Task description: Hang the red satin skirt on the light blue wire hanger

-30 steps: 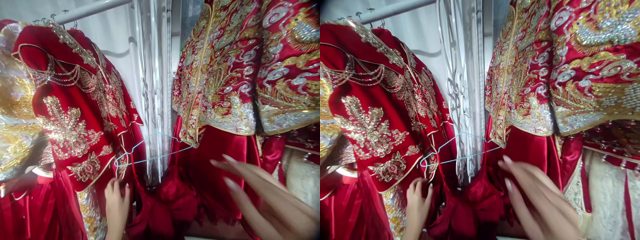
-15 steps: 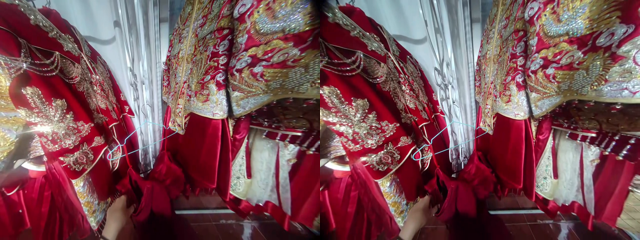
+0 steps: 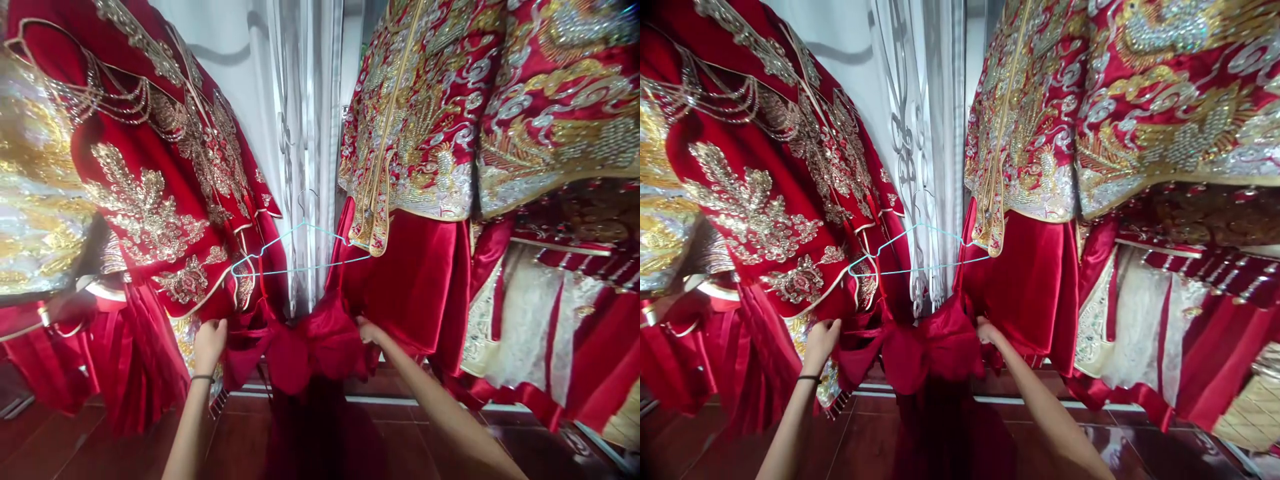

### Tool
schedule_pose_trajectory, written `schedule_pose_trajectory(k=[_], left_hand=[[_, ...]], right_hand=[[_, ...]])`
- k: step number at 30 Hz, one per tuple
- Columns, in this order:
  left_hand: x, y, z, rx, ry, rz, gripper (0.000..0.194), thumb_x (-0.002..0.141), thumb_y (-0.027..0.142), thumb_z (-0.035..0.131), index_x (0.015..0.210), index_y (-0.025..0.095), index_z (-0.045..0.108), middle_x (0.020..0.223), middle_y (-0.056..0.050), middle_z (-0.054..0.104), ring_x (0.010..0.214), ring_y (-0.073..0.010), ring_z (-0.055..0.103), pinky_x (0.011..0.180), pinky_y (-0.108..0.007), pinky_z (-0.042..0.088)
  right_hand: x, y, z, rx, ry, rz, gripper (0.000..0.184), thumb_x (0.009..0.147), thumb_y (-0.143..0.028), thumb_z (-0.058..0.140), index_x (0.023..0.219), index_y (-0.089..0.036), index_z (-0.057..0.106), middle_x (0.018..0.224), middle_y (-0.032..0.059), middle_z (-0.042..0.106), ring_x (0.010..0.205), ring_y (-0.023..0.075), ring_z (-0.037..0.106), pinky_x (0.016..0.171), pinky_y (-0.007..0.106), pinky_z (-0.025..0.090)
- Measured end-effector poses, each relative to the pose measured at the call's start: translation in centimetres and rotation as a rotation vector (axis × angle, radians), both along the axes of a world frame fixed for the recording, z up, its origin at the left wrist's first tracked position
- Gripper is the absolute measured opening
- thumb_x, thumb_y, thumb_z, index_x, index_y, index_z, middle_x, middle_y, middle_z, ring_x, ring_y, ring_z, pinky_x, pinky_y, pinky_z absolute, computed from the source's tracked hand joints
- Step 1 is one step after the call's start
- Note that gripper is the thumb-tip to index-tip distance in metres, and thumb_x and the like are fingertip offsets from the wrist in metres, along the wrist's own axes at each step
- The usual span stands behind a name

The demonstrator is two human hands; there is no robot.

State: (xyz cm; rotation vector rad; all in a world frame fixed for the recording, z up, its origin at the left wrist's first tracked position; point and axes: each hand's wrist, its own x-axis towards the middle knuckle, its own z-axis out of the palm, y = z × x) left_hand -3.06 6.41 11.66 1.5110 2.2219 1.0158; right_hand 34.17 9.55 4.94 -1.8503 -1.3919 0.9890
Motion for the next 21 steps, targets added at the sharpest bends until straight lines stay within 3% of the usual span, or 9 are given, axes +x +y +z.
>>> schedule_pose_trajectory(k=[4, 8, 10, 13, 16, 19, 21], left_hand=[[-0.1, 0.4, 1.5, 0.030, -0.470, -0.007, 0.025, 0.075, 0.030, 0.040, 0.055, 0.018, 0.047, 0.048, -0.003, 0.054, 0.052, -0.0168, 0.053, 0.051, -0.026, 0.039], [-0.5, -0.6, 2.7, -0.090, -1.076, -0.104, 0.022, 0.078, 0.023, 0.037, 0.061, 0.015, 0.050, 0.057, -0.004, 0.061, 0.046, -0.0107, 0.053, 0.050, -0.022, 0.043], [-0.4, -1.2, 3.5, -0.115, -1.241, -0.124, 0.020, 0.078, 0.020, 0.040, 0.061, 0.015, 0.050, 0.060, -0.005, 0.063, 0.046, -0.0096, 0.054, 0.046, -0.020, 0.042], [0.2, -1.6, 4.8, -0.069, -1.256, -0.154, 0.018, 0.077, 0.017, 0.041, 0.062, 0.014, 0.052, 0.064, -0.006, 0.065, 0.050, -0.0099, 0.056, 0.044, -0.019, 0.041], [1.1, -1.4, 5.7, 0.066, -1.224, -0.235, 0.016, 0.072, 0.014, 0.044, 0.073, 0.013, 0.061, 0.074, -0.007, 0.069, 0.063, -0.0110, 0.061, 0.054, -0.020, 0.046], [2.5, -0.9, 5.3, 0.209, -1.133, -0.345, 0.024, 0.062, 0.013, 0.057, 0.084, 0.012, 0.066, 0.088, -0.008, 0.070, 0.082, -0.0144, 0.062, 0.070, -0.022, 0.049], [3.8, -0.5, 4.4, 0.304, -1.046, -0.362, 0.040, 0.053, 0.015, 0.067, 0.093, 0.011, 0.066, 0.096, -0.009, 0.070, 0.090, -0.0184, 0.061, 0.079, -0.026, 0.048]], right_hand=[[2.1, -1.8, -1.6, -0.085, 0.015, -0.037, 0.021, 0.049, -0.010, 0.065, 0.043, -0.017, 0.046, 0.030, -0.0049, 0.041, 0.035, 0.0136, 0.049, 0.036, 0.022, 0.037], [6.8, -4.0, -0.1, -0.119, 0.080, -0.065, 0.022, 0.051, -0.021, 0.067, 0.043, -0.020, 0.047, 0.033, -0.0007, 0.050, 0.035, 0.0180, 0.054, 0.034, 0.025, 0.042], [8.6, -5.1, 1.1, -0.097, 0.177, -0.072, 0.019, 0.051, -0.028, 0.069, 0.044, -0.020, 0.053, 0.041, 0.0037, 0.058, 0.041, 0.0205, 0.059, 0.037, 0.027, 0.046], [9.6, -6.0, 2.9, 0.088, 0.405, -0.137, 0.017, 0.055, -0.036, 0.070, 0.055, -0.020, 0.065, 0.061, 0.0091, 0.068, 0.058, 0.0220, 0.065, 0.048, 0.027, 0.053], [8.9, -6.0, 4.4, 0.219, 0.677, -0.269, 0.016, 0.057, -0.032, 0.069, 0.067, -0.019, 0.068, 0.077, 0.0105, 0.071, 0.077, 0.0224, 0.067, 0.062, 0.027, 0.056], [7.9, -5.6, 5.2, 0.256, 0.910, -0.263, 0.022, 0.056, -0.026, 0.065, 0.076, -0.019, 0.069, 0.096, 0.0113, 0.069, 0.094, 0.0226, 0.063, 0.075, 0.028, 0.054], [7.0, -5.3, 5.2, 0.367, 0.928, -0.189, 0.031, 0.054, -0.023, 0.065, 0.085, -0.020, 0.069, 0.110, 0.0101, 0.063, 0.103, 0.0238, 0.058, 0.083, 0.030, 0.052]])
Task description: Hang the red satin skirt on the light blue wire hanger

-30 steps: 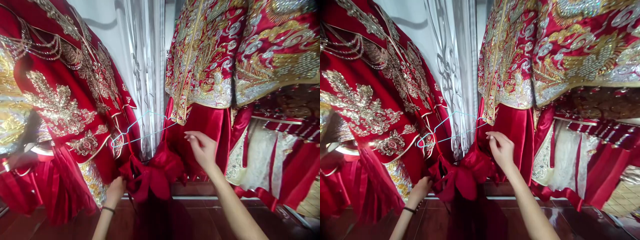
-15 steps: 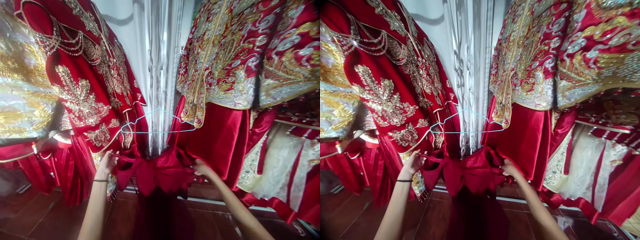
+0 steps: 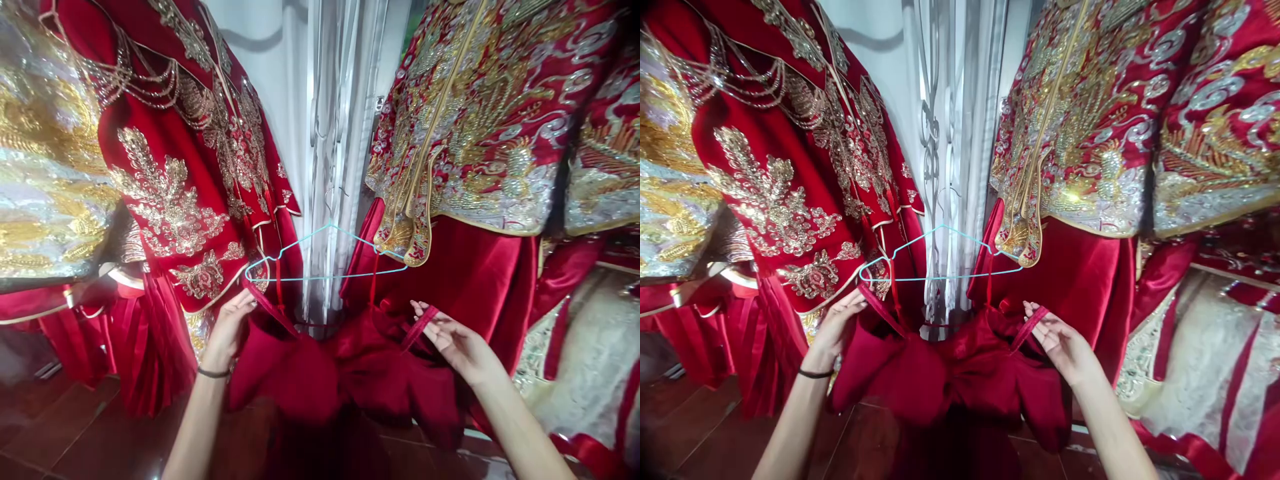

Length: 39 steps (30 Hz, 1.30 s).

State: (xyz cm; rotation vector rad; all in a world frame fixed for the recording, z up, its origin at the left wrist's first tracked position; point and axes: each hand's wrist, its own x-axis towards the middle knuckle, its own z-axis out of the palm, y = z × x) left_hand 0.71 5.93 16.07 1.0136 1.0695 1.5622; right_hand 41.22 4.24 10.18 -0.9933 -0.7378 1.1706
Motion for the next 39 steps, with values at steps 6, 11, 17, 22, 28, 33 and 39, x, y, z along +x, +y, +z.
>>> schedule_pose_trajectory(k=[6, 11, 17, 22, 28, 33, 39], left_hand=[[2.4, 1.9, -2.0, 0.083, 0.212, 0.229, 0.054, 0.051, 0.030, 0.073, 0.099, 0.006, 0.066, 0.076, -0.007, 0.071, 0.067, -0.0171, 0.061, 0.070, -0.033, 0.051], [-0.1, 3.5, -1.6, 0.140, 0.284, 0.264, 0.030, 0.069, 0.039, 0.059, 0.078, 0.012, 0.069, 0.066, -0.002, 0.068, 0.062, -0.0147, 0.058, 0.065, -0.030, 0.049], [-3.1, 7.2, -0.8, 0.202, 0.258, 0.219, 0.030, 0.066, 0.041, 0.060, 0.078, 0.014, 0.066, 0.072, -0.001, 0.068, 0.067, -0.0147, 0.058, 0.066, -0.028, 0.047], [-3.6, 9.0, 1.1, 0.260, 0.434, 0.185, 0.024, 0.060, 0.038, 0.063, 0.063, 0.014, 0.064, 0.060, 0.000, 0.063, 0.058, -0.0129, 0.051, 0.057, -0.025, 0.044], [-2.0, 8.9, 4.2, 0.271, 0.607, 0.038, 0.035, 0.064, 0.044, 0.057, 0.046, 0.015, 0.051, 0.042, 0.004, 0.045, 0.044, -0.0075, 0.035, 0.043, -0.020, 0.028], [0.6, 11.2, 6.6, 0.257, 0.842, -0.212, 0.036, 0.067, 0.044, 0.053, 0.047, 0.014, 0.052, 0.042, 0.003, 0.044, 0.042, -0.0064, 0.033, 0.043, -0.020, 0.024], [2.3, 11.4, 6.5, 0.260, 1.005, -0.299, 0.017, 0.065, 0.031, 0.051, 0.058, 0.016, 0.052, 0.051, 0.004, 0.049, 0.049, -0.0090, 0.041, 0.050, -0.021, 0.032]], right_hand=[[-2.6, 1.7, -1.1, 0.219, -0.494, -0.219, 0.043, 0.058, -0.034, 0.072, 0.098, -0.018, 0.067, 0.114, 0.0078, 0.061, 0.105, 0.0303, 0.056, 0.097, 0.049, 0.039], [-0.7, 4.3, -0.3, 0.262, -0.483, -0.379, 0.038, 0.063, -0.044, 0.068, 0.091, -0.018, 0.070, 0.096, 0.0065, 0.069, 0.095, 0.0281, 0.061, 0.093, 0.047, 0.043], [1.5, 7.7, 2.6, 0.348, -0.418, -0.448, 0.037, 0.060, -0.043, 0.070, 0.087, -0.017, 0.070, 0.085, 0.0040, 0.071, 0.083, 0.0238, 0.064, 0.085, 0.041, 0.049], [0.6, 8.8, 4.5, 0.359, -0.484, -0.264, 0.034, 0.058, -0.042, 0.072, 0.082, -0.019, 0.072, 0.079, 0.0032, 0.071, 0.081, 0.0244, 0.064, 0.082, 0.039, 0.049], [-0.4, 9.1, 4.8, 0.358, -0.507, -0.283, 0.035, 0.056, -0.045, 0.072, 0.080, -0.019, 0.072, 0.080, 0.0038, 0.071, 0.085, 0.0261, 0.063, 0.084, 0.040, 0.047], [-0.7, 9.2, 3.1, 0.340, -0.444, -0.312, 0.036, 0.057, -0.044, 0.072, 0.082, -0.018, 0.071, 0.080, 0.0044, 0.071, 0.083, 0.0255, 0.064, 0.083, 0.042, 0.048], [-0.7, 8.8, 0.2, 0.290, -0.329, -0.314, 0.038, 0.057, -0.041, 0.073, 0.087, -0.017, 0.070, 0.095, 0.0068, 0.069, 0.095, 0.0264, 0.061, 0.093, 0.046, 0.042]])
